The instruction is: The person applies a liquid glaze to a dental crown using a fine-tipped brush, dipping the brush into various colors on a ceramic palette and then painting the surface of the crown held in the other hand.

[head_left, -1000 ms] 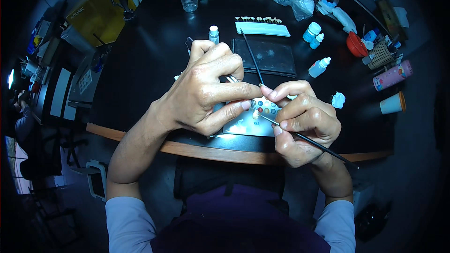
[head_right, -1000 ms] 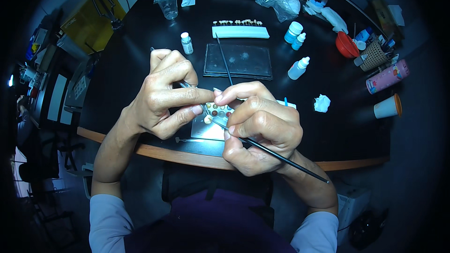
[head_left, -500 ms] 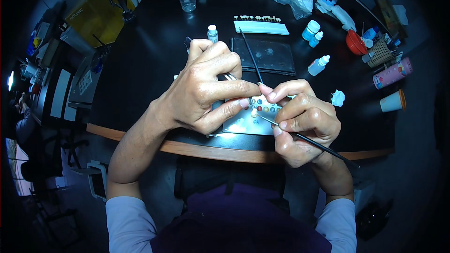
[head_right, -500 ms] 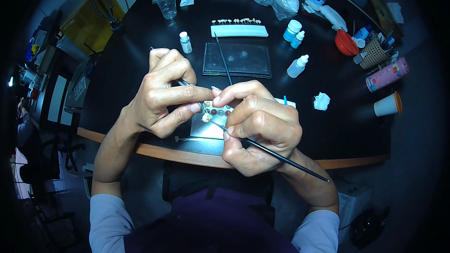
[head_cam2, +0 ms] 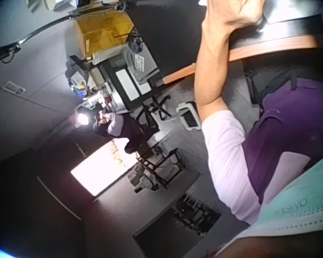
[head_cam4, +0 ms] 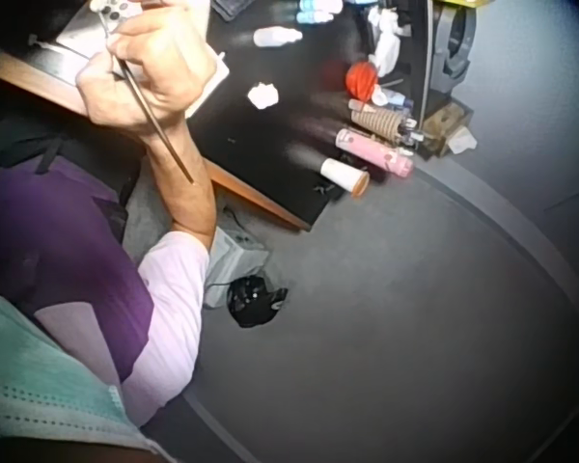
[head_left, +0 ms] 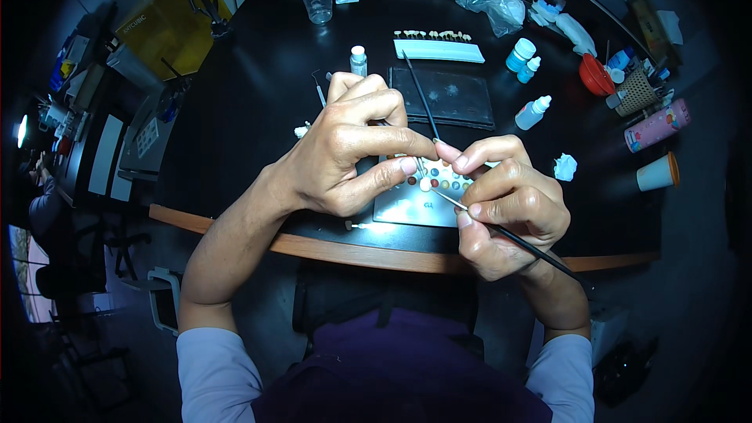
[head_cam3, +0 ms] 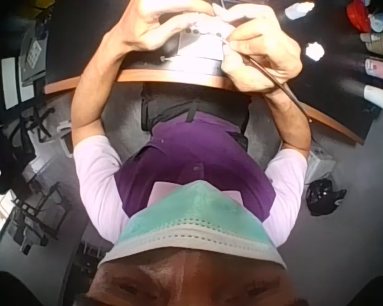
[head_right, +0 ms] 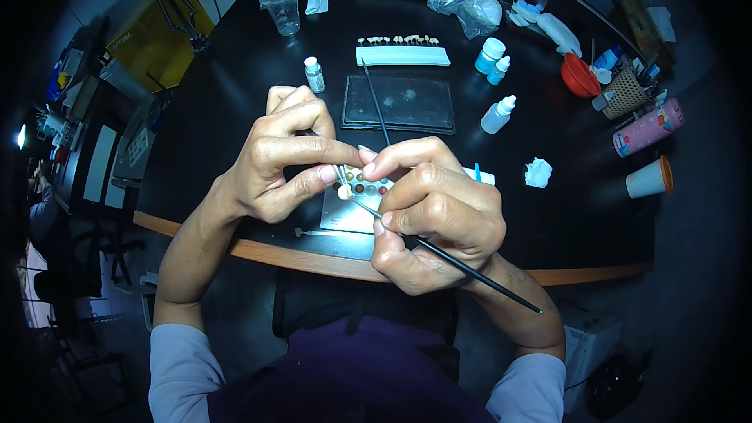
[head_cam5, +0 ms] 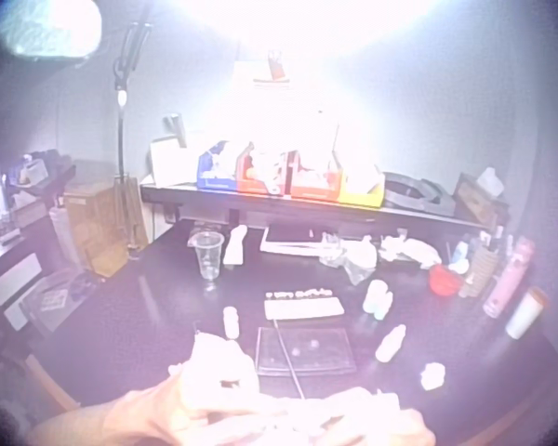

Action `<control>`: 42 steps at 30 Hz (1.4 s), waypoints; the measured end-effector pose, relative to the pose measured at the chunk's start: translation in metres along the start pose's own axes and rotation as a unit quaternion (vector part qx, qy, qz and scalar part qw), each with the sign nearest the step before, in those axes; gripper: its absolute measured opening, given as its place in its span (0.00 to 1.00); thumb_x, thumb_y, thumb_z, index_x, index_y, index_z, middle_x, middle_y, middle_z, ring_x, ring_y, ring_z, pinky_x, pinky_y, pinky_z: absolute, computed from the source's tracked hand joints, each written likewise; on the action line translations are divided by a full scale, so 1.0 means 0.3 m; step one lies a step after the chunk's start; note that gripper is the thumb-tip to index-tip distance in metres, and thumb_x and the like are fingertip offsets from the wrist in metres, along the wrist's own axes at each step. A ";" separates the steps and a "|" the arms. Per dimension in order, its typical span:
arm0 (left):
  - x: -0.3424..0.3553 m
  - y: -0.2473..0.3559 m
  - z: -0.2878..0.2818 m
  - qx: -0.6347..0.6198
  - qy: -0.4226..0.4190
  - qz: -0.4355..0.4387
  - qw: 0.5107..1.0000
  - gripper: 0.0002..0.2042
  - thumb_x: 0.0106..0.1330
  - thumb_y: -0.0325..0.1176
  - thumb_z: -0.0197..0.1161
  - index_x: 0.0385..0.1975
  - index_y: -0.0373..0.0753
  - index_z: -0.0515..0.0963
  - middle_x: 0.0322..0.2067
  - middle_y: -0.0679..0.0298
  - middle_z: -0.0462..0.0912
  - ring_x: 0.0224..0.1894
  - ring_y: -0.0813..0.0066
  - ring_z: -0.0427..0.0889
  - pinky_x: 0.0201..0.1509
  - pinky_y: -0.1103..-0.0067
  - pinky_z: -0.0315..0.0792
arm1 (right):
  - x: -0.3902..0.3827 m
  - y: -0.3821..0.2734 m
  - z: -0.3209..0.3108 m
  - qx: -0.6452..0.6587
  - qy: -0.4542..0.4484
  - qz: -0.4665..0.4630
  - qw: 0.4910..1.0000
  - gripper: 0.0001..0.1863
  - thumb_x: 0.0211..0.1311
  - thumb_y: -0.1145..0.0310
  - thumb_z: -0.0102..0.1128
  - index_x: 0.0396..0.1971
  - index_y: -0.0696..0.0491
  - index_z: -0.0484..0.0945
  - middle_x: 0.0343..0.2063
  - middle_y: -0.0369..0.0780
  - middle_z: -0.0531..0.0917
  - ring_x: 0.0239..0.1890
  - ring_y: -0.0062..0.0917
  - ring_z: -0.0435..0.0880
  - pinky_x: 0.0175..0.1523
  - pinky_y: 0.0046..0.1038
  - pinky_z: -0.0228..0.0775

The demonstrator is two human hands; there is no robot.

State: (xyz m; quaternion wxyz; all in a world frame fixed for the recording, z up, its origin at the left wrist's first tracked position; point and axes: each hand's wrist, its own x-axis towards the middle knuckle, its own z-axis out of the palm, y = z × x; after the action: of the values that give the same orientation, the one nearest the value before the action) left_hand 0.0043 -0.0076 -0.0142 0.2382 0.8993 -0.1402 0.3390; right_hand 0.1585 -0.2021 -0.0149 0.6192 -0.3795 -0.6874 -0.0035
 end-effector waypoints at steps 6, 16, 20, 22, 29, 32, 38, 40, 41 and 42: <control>-0.005 0.006 -0.008 -0.021 -0.010 -0.013 1.000 0.12 0.67 0.39 0.69 0.45 0.43 0.93 0.27 0.71 0.74 0.36 0.74 0.70 0.53 0.70 0.55 | 0.012 -0.002 -0.003 -0.009 -0.011 -0.009 1.000 0.09 0.40 0.85 0.65 0.22 0.57 0.77 0.23 0.40 0.83 0.42 0.41 0.90 0.51 0.41 0.89; 0.001 0.009 -0.013 -0.017 -0.016 -0.009 1.000 0.12 0.68 0.38 0.69 0.46 0.45 0.93 0.26 0.71 0.74 0.36 0.74 0.70 0.53 0.70 0.55 | -0.005 0.005 -0.003 -0.011 -0.010 -0.015 1.000 0.09 0.40 0.84 0.65 0.23 0.56 0.77 0.22 0.39 0.82 0.41 0.40 0.91 0.46 0.36 0.86; 0.000 0.008 -0.013 -0.022 -0.017 -0.011 1.000 0.12 0.69 0.38 0.68 0.47 0.45 0.93 0.26 0.71 0.74 0.36 0.74 0.69 0.52 0.71 0.56 | -0.005 0.008 -0.002 -0.004 -0.010 -0.017 1.000 0.10 0.40 0.84 0.66 0.23 0.56 0.77 0.22 0.39 0.82 0.41 0.40 0.91 0.46 0.36 0.86; -0.001 0.005 -0.010 -0.020 -0.016 -0.010 1.000 0.12 0.69 0.38 0.68 0.47 0.45 0.93 0.26 0.70 0.74 0.36 0.74 0.69 0.52 0.70 0.56 | -0.005 0.007 0.001 -0.001 -0.006 -0.017 1.000 0.10 0.40 0.84 0.66 0.24 0.56 0.77 0.23 0.39 0.82 0.41 0.40 0.90 0.46 0.36 0.86; 0.000 0.004 -0.007 -0.019 -0.012 -0.004 1.000 0.12 0.67 0.38 0.68 0.45 0.43 0.93 0.26 0.70 0.73 0.35 0.73 0.69 0.51 0.70 0.56 | -0.010 0.004 -0.003 -0.003 -0.014 -0.015 1.000 0.10 0.42 0.84 0.66 0.24 0.56 0.78 0.23 0.40 0.82 0.42 0.39 0.90 0.48 0.39 0.86; -0.001 0.007 -0.006 -0.023 -0.008 -0.005 1.000 0.12 0.66 0.37 0.68 0.44 0.43 0.93 0.26 0.70 0.73 0.34 0.73 0.69 0.51 0.70 0.56 | -0.007 -0.002 -0.004 -0.002 -0.012 -0.014 1.000 0.10 0.42 0.84 0.66 0.24 0.56 0.78 0.23 0.40 0.82 0.42 0.40 0.90 0.49 0.41 0.87; -0.003 0.004 -0.005 -0.018 -0.006 -0.001 1.000 0.12 0.65 0.38 0.69 0.43 0.43 0.93 0.26 0.70 0.74 0.34 0.73 0.70 0.50 0.70 0.56 | 0.000 -0.005 -0.003 0.000 -0.012 -0.009 1.000 0.09 0.42 0.84 0.66 0.24 0.56 0.78 0.23 0.40 0.82 0.42 0.40 0.90 0.52 0.43 0.88; 0.001 0.006 -0.007 -0.005 -0.009 0.002 1.000 0.12 0.64 0.38 0.69 0.42 0.43 0.93 0.26 0.70 0.74 0.34 0.73 0.70 0.50 0.70 0.56 | -0.003 -0.002 -0.003 -0.001 -0.003 -0.007 1.000 0.09 0.42 0.84 0.66 0.24 0.56 0.77 0.23 0.40 0.82 0.42 0.40 0.90 0.52 0.42 0.88; 0.002 0.007 -0.008 0.008 -0.011 0.006 1.000 0.12 0.64 0.38 0.69 0.41 0.43 0.93 0.26 0.70 0.74 0.34 0.73 0.70 0.50 0.70 0.55 | -0.003 0.000 -0.004 -0.003 -0.006 -0.004 1.000 0.09 0.41 0.84 0.66 0.24 0.57 0.77 0.23 0.40 0.82 0.42 0.40 0.90 0.53 0.42 0.89; 0.001 0.009 -0.011 0.008 -0.011 0.005 1.000 0.12 0.64 0.38 0.69 0.41 0.43 0.93 0.26 0.70 0.74 0.34 0.73 0.70 0.50 0.70 0.55 | -0.003 0.000 -0.003 -0.005 -0.010 -0.001 1.000 0.09 0.41 0.84 0.65 0.24 0.57 0.77 0.23 0.40 0.82 0.41 0.40 0.90 0.53 0.42 0.89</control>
State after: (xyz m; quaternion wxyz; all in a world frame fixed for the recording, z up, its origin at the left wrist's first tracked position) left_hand 0.0018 -0.0083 -0.0109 0.2277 0.9041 -0.1445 0.3313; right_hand 0.1594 -0.2030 -0.0155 0.6108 -0.3819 -0.6936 -0.0033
